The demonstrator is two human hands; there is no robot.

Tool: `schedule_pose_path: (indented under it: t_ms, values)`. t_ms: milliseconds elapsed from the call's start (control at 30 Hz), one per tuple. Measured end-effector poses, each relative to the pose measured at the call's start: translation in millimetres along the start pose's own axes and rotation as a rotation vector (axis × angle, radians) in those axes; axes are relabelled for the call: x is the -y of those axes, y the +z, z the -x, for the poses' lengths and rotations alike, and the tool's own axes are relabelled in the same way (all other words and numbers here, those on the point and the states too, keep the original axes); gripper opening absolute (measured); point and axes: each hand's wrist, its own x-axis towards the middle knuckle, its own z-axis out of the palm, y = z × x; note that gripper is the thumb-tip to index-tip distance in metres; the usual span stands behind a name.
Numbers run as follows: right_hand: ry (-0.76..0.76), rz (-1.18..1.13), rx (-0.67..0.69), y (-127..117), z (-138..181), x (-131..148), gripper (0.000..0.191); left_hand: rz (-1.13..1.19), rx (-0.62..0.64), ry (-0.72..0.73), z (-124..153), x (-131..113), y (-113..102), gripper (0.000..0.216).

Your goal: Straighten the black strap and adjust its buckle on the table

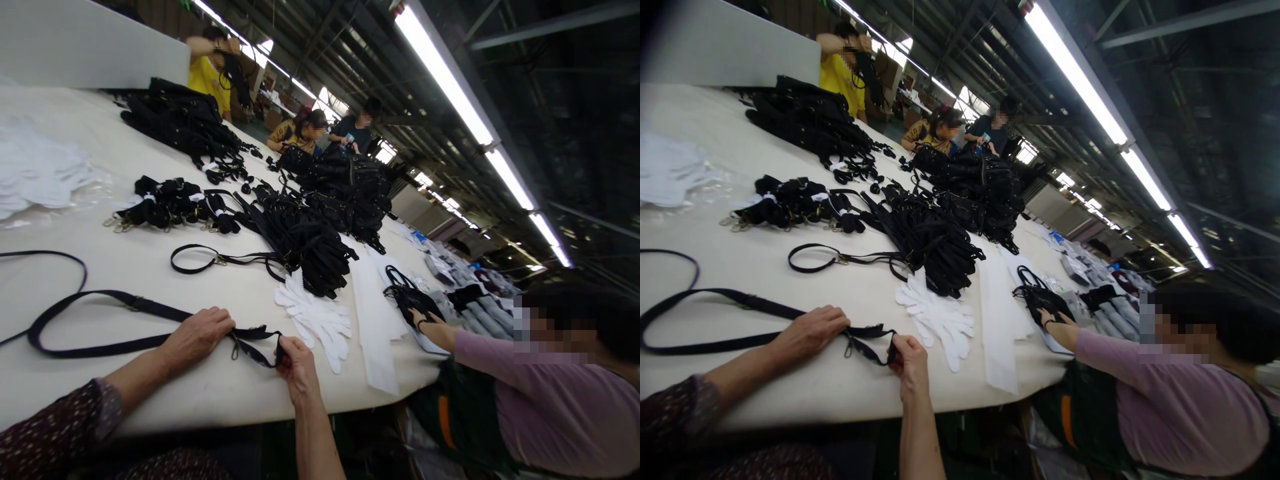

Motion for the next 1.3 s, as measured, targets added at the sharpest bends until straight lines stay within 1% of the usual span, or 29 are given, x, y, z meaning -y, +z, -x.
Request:
schedule_pose_path:
  t_ms: [67, 133, 167, 200, 267, 300, 333, 367, 400, 467, 533, 600, 667, 733, 867, 967, 1033, 1067, 1100, 1133, 1200, 1233, 1267, 1300]
  values:
    - [-0.054, 0.157, -0.021, -1.4, 2.0, 2.4, 0.035, -0.006, -0.002, 0.003, -0.2, -1.3, -1.0, 0.025]
    - [-0.132, 0.305, -0.073, -2.8, 6.0, 5.0, 0.019, -0.011, -0.003, 0.007, -0.3, -2.3, -1.5, 0.024]
    - [-0.201, 0.458, -0.119, -3.2, 8.3, 6.2, 0.012, -0.015, -0.005, 0.008, -0.2, -2.4, -1.5, 0.024]
    - [-0.28, 0.656, -0.168, -3.4, 10.3, 7.4, 0.01, -0.018, -0.006, 0.009, -0.1, -2.4, -1.2, 0.024]
    - [-0.411, 1.045, -0.242, -3.7, 12.3, 9.8, 0.021, -0.025, -0.01, 0.008, 0.1, -1.7, 0.1, 0.023]
    - [-0.428, 1.148, -0.252, -4.1, 12.1, 11.0, 0.024, -0.027, -0.012, 0.007, 0.1, -1.3, 1.0, 0.023]
    - [-0.402, 1.141, -0.233, -4.9, 11.1, 12.1, 0.026, -0.028, -0.013, 0.006, 0.2, -0.8, 1.8, 0.022]
    - [-0.351, 1.046, -0.195, -6.2, 9.5, 12.9, 0.026, -0.027, -0.013, 0.005, 0.3, -0.4, 2.5, 0.022]
    - [-0.285, 0.886, -0.144, -8.0, 7.8, 13.2, 0.027, -0.026, -0.013, 0.004, 0.3, -0.1, 2.9, 0.021]
    - [-0.15, 0.49, -0.042, -12.4, 5.2, 12.1, 0.033, -0.024, -0.012, 0.0, 0.6, -0.2, 3.1, 0.021]
    - [-0.068, 0.145, 0.016, -16.4, 5.3, 8.7, 0.047, -0.022, -0.012, -0.007, 0.9, -0.7, 2.5, 0.022]
    - [-0.043, -0.075, 0.035, -18.2, 8.6, 4.7, 0.061, -0.018, -0.012, -0.012, 1.1, -1.1, 2.0, 0.023]
    - [-0.044, -0.191, 0.053, -17.2, 13.4, 2.0, 0.069, -0.012, -0.009, -0.011, 1.2, -0.8, 2.1, 0.023]
    - [-0.055, -0.244, 0.043, -14.3, 17.7, 1.4, 0.071, -0.008, -0.008, -0.011, 1.1, 0.0, 2.8, 0.023]
    - [-0.073, -0.277, -0.018, -8.5, 19.8, 2.9, 0.073, -0.005, -0.009, -0.009, 0.9, 1.3, 3.3, 0.023]
    - [-0.085, -0.243, -0.034, -7.0, 16.8, 3.5, 0.07, -0.005, -0.014, -0.006, 1.1, 0.6, 1.9, 0.023]
    - [-0.12, -0.148, -0.042, -6.1, 15.0, 3.9, 0.065, -0.003, -0.018, -0.004, 1.2, -0.4, 0.6, 0.023]
    - [-0.154, -0.048, -0.059, -5.2, 14.5, 4.3, 0.06, -0.002, -0.02, -0.002, 1.2, -0.8, 0.1, 0.023]
    - [-0.198, 0.102, -0.095, -3.9, 14.4, 4.9, 0.054, -0.001, -0.021, 0.001, 1.2, -1.1, -0.3, 0.023]
    - [-0.247, 0.299, -0.149, -2.1, 14.5, 5.7, 0.049, -0.002, -0.022, 0.005, 1.1, -1.3, -0.5, 0.022]
    - [-0.334, 0.755, -0.268, 2.5, 14.9, 7.6, 0.046, -0.006, -0.023, 0.016, 0.7, -1.7, -0.6, 0.022]
    - [-0.362, 0.963, -0.303, 4.9, 14.9, 8.7, 0.047, -0.011, -0.025, 0.021, 0.5, -1.9, -0.6, 0.022]
    - [-0.375, 1.126, -0.311, 7.0, 14.9, 9.8, 0.048, -0.016, -0.027, 0.024, 0.2, -2.2, -0.8, 0.022]
    - [-0.379, 1.235, -0.299, 8.6, 14.9, 10.9, 0.049, -0.023, -0.03, 0.025, 0.0, -2.6, -1.1, 0.022]
